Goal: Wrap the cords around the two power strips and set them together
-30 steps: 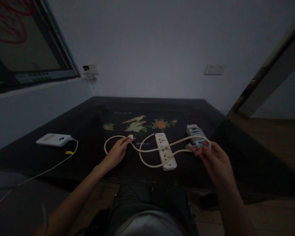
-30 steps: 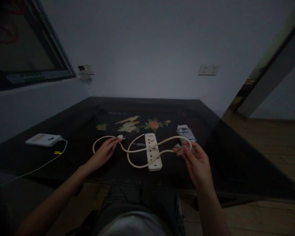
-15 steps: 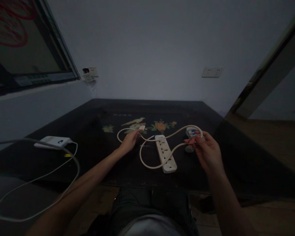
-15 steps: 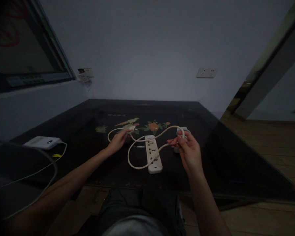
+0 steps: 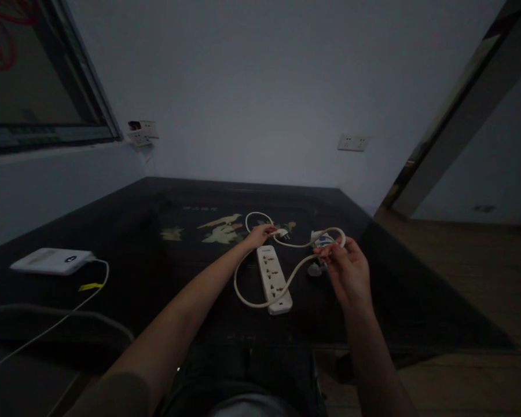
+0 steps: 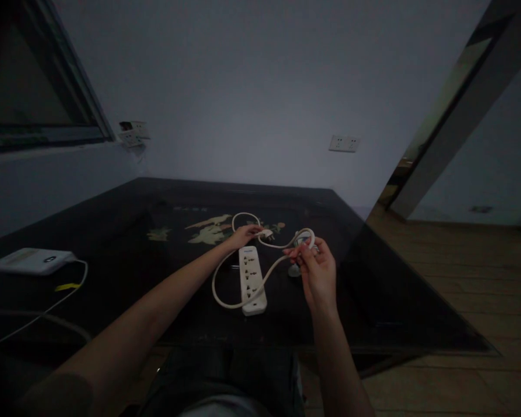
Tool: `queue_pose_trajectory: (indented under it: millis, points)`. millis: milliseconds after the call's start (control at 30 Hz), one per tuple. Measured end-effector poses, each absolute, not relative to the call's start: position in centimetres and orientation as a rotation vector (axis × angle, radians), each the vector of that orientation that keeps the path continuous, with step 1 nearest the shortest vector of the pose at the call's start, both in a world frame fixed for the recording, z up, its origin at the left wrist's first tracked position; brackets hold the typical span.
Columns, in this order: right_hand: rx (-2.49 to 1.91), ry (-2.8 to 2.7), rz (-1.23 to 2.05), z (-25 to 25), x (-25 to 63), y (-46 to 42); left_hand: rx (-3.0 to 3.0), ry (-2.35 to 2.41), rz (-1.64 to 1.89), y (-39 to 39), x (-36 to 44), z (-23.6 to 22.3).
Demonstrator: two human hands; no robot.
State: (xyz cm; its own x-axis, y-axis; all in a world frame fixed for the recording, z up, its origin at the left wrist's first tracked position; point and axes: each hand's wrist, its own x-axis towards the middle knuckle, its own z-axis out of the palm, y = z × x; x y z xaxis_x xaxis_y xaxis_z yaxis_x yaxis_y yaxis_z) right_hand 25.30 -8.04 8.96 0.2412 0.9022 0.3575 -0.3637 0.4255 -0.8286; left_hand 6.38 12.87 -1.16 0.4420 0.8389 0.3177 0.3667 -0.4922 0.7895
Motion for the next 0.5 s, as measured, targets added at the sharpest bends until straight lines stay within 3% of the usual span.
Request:
queue_pose_trajectory:
  millis: [300,500]
  points:
    - [-0.700,-0.901,1.005,7.4,25.7,-7.8,2.001,1.139,1.032,8.8,3.5,1.9]
    - [-0.803,-1.023,1.077,6.6,24.2,-7.8,2.042,1.158,0.751,0.7,0.2,2.5]
